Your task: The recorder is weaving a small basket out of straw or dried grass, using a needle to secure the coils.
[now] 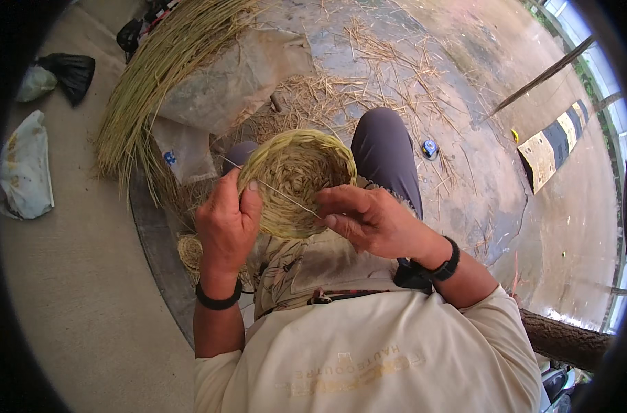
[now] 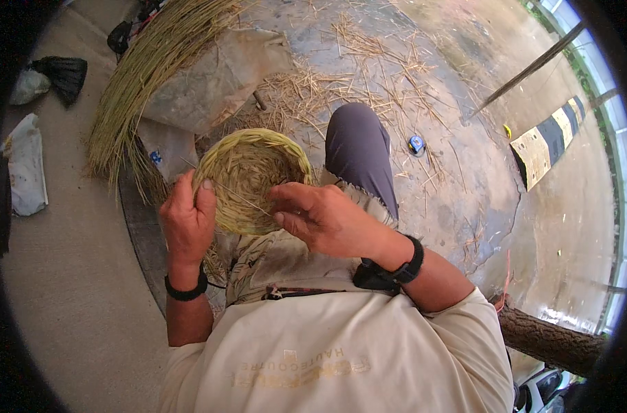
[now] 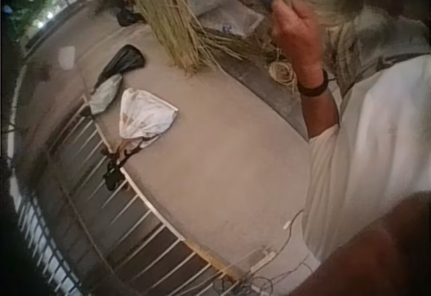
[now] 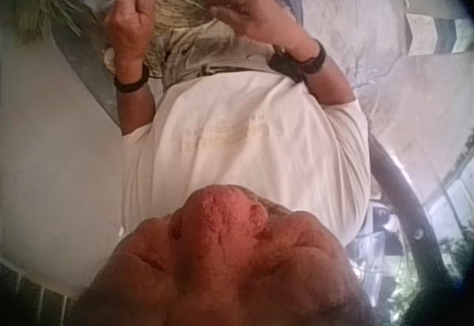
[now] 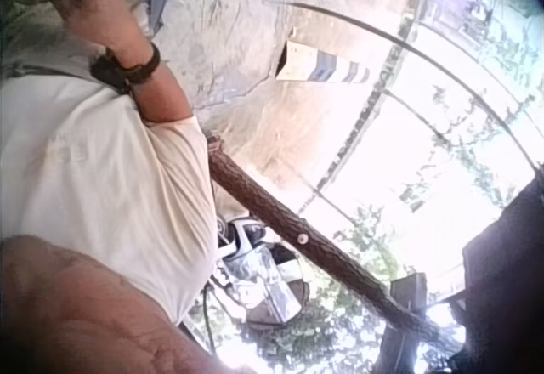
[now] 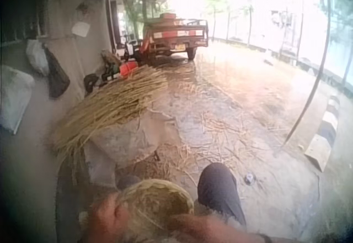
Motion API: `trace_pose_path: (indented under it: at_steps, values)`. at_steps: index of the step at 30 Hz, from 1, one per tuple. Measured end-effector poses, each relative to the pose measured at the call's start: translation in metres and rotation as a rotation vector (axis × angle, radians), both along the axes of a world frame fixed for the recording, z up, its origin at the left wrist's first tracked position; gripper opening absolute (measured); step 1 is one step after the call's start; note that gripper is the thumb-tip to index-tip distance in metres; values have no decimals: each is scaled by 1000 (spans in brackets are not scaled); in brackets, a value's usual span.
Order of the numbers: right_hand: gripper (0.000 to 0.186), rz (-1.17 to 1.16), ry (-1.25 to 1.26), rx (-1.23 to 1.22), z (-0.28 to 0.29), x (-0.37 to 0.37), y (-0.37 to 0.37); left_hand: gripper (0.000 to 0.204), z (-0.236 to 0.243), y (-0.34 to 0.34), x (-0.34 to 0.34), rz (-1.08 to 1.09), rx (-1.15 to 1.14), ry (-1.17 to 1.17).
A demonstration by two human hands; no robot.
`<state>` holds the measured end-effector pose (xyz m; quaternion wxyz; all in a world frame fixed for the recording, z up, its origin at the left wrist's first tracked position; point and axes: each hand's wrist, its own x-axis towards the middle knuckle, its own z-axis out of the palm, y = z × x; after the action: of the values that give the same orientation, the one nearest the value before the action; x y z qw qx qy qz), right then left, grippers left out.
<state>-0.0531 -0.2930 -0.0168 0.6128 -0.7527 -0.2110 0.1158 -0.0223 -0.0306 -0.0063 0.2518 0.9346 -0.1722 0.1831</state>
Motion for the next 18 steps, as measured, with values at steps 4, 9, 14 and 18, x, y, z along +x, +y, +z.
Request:
trace_pose_path:
  at_steps: [4, 9, 14, 18]
  values:
    - [32, 76, 455, 177, 17, 2, 1, 29, 1, -4, -2, -4, -13, 14]
    - [32, 68, 652, 406, 6, 5, 10, 28, 0, -4, 0, -39, 0, -56]
    - [25, -50, 667, 517, -5, 5, 16, 29, -3, -3, 1, -51, 24, -63]
    - [21, -231, 460, 479, -12, 5, 16, 30, -4, -2, -1, -27, 3, -20]
